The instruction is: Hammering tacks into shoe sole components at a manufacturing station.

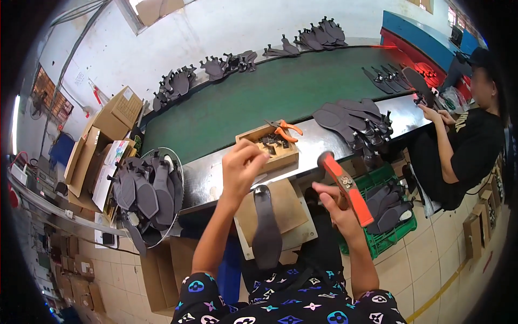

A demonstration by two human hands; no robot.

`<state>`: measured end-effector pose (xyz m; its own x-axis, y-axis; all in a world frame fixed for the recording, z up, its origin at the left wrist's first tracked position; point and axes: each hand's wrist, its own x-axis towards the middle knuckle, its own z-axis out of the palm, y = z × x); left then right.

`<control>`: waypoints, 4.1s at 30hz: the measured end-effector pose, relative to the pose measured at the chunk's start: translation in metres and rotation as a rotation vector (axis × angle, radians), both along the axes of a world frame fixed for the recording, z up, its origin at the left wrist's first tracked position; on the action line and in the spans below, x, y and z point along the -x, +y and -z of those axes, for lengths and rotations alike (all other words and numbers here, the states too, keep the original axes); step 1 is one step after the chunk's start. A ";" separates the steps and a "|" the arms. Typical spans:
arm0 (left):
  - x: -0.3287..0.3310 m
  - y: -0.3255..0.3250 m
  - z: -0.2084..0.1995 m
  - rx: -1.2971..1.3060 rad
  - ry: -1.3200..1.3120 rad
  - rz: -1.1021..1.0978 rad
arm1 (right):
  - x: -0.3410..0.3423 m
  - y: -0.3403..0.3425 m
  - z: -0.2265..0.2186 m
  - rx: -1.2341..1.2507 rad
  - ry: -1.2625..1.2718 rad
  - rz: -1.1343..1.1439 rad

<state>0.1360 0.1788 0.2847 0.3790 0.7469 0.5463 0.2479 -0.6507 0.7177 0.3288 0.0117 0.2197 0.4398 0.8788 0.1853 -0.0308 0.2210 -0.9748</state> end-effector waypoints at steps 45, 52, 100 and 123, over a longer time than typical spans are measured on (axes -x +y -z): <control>0.068 -0.043 0.143 0.400 -0.158 -0.053 | 0.060 0.097 0.013 -0.083 -0.878 -0.579; 0.070 -0.049 0.132 0.388 -0.222 0.035 | 0.060 0.042 -0.027 0.264 -0.210 -0.549; 0.080 -0.182 0.028 1.324 -0.371 0.657 | 0.081 -0.022 0.001 0.192 0.297 -0.953; 0.072 -0.182 0.043 1.427 -0.384 0.791 | 0.092 -0.032 0.001 0.024 0.503 -0.849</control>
<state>0.0639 -0.0036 0.2422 0.8932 0.3968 -0.2114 -0.1183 0.6610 0.7410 0.2373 -0.0199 0.2187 -0.3160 0.9402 0.1274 -0.5821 -0.0861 -0.8085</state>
